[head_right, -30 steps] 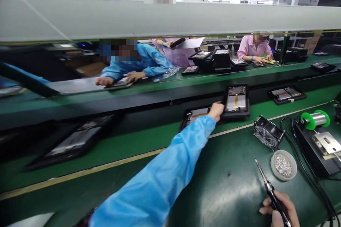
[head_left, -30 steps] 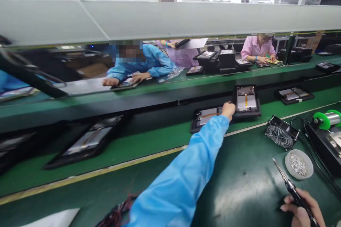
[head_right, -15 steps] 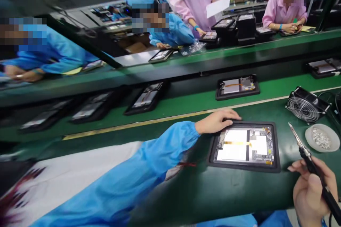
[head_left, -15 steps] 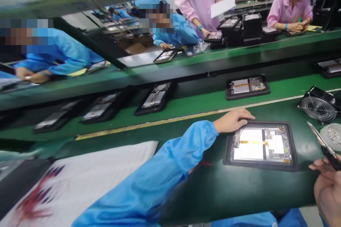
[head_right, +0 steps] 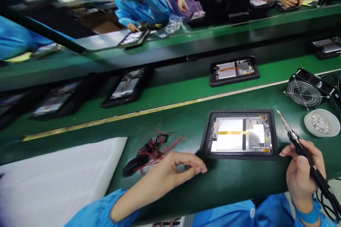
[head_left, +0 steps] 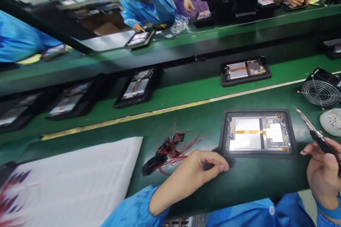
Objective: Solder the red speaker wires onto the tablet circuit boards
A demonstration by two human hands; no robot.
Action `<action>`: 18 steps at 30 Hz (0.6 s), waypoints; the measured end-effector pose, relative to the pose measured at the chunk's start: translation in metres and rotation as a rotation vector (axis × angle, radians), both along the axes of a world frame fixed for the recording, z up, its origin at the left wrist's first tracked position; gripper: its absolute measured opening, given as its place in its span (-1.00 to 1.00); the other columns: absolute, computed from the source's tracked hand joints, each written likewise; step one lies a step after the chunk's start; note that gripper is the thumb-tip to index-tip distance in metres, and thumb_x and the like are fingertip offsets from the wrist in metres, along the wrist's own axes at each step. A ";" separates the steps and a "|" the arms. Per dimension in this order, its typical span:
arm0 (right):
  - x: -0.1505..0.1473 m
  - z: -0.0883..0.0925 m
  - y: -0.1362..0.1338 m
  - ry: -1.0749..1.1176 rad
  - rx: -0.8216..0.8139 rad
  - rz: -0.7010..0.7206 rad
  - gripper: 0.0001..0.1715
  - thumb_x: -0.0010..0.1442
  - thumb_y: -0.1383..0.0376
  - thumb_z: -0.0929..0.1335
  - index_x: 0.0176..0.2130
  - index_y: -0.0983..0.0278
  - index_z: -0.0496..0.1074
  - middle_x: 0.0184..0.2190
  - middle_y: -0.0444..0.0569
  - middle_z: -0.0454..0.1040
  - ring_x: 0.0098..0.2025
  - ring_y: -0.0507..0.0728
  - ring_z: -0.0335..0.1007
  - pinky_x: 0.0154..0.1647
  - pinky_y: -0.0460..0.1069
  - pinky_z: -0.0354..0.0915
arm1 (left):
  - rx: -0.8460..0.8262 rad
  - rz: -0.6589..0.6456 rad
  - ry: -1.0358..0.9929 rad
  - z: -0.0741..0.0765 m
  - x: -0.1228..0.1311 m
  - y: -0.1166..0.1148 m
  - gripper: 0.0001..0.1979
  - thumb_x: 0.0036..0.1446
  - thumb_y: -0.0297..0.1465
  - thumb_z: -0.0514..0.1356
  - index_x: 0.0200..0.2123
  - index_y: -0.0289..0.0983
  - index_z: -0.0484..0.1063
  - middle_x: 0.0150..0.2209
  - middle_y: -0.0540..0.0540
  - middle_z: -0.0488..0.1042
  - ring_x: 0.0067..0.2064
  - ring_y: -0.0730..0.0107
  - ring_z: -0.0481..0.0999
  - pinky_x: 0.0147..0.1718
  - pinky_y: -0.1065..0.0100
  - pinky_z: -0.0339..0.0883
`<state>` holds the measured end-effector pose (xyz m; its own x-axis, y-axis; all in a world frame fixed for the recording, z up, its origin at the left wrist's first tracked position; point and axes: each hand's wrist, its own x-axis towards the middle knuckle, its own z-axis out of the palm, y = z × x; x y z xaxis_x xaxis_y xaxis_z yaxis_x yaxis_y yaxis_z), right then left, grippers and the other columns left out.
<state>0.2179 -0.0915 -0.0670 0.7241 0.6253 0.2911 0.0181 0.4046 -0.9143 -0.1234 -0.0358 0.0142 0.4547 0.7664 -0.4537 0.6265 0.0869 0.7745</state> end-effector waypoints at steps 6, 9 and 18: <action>0.000 0.005 -0.002 -0.066 -0.006 0.036 -0.67 0.33 0.14 0.52 -0.01 0.28 0.58 -0.26 -0.03 0.56 -0.46 0.14 0.55 -0.49 0.04 0.54 | 0.496 0.088 -0.089 -0.017 0.023 0.001 -0.81 0.39 -0.39 0.31 -0.09 -0.10 0.77 -0.16 0.00 0.80 -0.18 0.28 0.80 -0.11 0.36 0.62; -0.001 0.007 -0.004 -0.102 -0.002 0.059 -0.68 0.35 0.14 0.51 0.01 0.28 0.57 -0.25 -0.04 0.55 -0.44 0.14 0.56 -0.48 0.03 0.53 | 0.869 0.002 -0.111 -0.022 0.034 0.002 -0.84 0.46 -0.46 0.29 -0.08 -0.15 0.71 -0.21 -0.02 0.78 -0.27 0.37 0.74 -0.16 0.38 0.60; -0.028 0.031 -0.012 -0.273 -0.193 0.284 -0.71 0.42 0.28 0.51 0.12 0.19 0.57 -0.03 0.00 0.53 -0.22 0.15 0.67 -0.11 0.10 0.65 | 1.056 -0.062 -0.200 -0.020 0.097 0.007 -0.92 0.45 -0.47 0.32 -0.13 -0.21 0.65 -0.24 -0.07 0.64 -0.21 0.28 0.57 -0.19 0.26 0.47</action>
<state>0.1895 -0.1030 -0.0361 0.4284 0.8501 0.3063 0.1819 0.2509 -0.9508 -0.0264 -0.0284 -0.0058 0.4988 0.6999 0.5112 0.4604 -0.7137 0.5279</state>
